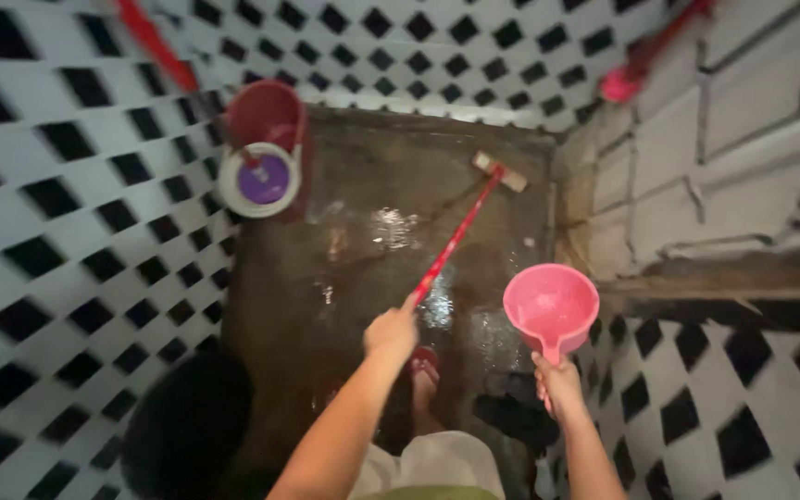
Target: The person cleans a bathroom by pouring water from a bucket into a mop bucket, rinsing a cloth, and scrubbing the floor with a brush.
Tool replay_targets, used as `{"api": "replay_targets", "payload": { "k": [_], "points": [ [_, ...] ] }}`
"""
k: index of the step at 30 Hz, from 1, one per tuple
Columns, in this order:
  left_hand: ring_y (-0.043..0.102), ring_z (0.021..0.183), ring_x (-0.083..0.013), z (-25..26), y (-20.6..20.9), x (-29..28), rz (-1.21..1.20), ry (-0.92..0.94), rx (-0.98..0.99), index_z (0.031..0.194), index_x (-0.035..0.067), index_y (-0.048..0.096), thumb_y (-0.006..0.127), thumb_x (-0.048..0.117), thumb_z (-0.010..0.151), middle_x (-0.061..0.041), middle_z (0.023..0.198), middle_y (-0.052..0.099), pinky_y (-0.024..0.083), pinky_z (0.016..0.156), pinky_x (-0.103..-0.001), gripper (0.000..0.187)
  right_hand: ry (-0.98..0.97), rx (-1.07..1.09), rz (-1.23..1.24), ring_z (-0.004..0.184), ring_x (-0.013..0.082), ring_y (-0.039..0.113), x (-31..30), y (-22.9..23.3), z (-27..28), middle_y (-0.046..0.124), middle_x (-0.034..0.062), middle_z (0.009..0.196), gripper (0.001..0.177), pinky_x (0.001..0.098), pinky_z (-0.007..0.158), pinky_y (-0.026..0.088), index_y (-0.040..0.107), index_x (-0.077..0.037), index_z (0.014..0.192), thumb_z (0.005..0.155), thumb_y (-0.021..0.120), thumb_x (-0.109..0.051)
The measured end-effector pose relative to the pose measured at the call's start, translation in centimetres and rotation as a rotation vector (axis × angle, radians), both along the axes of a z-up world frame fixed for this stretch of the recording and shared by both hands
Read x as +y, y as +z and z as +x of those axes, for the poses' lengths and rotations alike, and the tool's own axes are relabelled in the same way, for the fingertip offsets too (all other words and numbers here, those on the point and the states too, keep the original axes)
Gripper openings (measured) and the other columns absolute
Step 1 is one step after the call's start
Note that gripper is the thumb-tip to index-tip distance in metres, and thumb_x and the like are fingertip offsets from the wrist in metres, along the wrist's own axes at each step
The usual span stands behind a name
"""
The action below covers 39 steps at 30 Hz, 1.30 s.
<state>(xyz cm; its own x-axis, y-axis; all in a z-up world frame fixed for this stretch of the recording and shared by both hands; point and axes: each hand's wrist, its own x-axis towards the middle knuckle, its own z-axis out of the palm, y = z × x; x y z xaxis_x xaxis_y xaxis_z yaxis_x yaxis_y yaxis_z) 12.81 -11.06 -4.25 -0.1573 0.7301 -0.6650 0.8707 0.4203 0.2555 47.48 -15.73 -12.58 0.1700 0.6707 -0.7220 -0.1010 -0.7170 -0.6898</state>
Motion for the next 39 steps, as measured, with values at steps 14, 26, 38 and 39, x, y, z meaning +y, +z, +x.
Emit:
{"api": "replay_targets", "payload": {
  "k": [14,26,38,39],
  "points": [
    [0.071,0.097,-0.0424,-7.8,8.8,-13.6,0.07,0.43,0.032,0.151,0.026,0.043,0.052,0.031,0.099,-0.02,0.104,0.072,0.056,0.085,-0.057,0.052,0.683,-0.338,0.231,0.04,0.0279,0.054,24.3,-5.7,-23.7,0.056,0.0149,0.055,0.022,0.0455,0.037,0.039,0.061,0.002,0.074,0.091,0.064,-0.011],
    [0.071,0.098,-0.0458,-8.3,4.5,-16.8,0.253,0.384,0.191,0.149,0.025,0.04,0.055,0.033,0.096,-0.024,0.106,0.073,0.055,0.088,-0.054,0.055,0.755,-0.907,0.478,0.107,0.056,0.063,30.1,2.9,-28.4,0.065,0.0376,0.11,0.037,0.0591,0.093,0.049,0.044,0.004,0.126,0.093,0.058,-0.006],
    [0.068,0.1,-0.045,-12.4,-3.6,-1.8,0.204,0.526,-0.027,0.149,0.023,0.044,0.049,0.029,0.1,-0.024,0.106,0.07,0.054,0.086,-0.058,0.05,0.567,-0.508,0.253,0.056,0.0363,0.065,17.5,-0.5,-19.5,0.066,0.0214,0.078,0.033,0.0486,0.048,0.051,0.051,-0.003,0.117,0.093,0.065,-0.019],
    [0.069,0.099,-0.0454,-12.2,-2.7,-4.3,0.234,0.494,-0.021,0.148,0.021,0.046,0.049,0.029,0.102,-0.024,0.105,0.07,0.054,0.085,-0.059,0.046,0.566,-0.421,0.255,0.046,0.0289,0.058,15.8,-0.7,-18.2,0.061,0.0171,0.069,0.028,0.0432,0.041,0.044,0.051,-0.005,0.115,0.095,0.063,-0.02]
  ]
}}
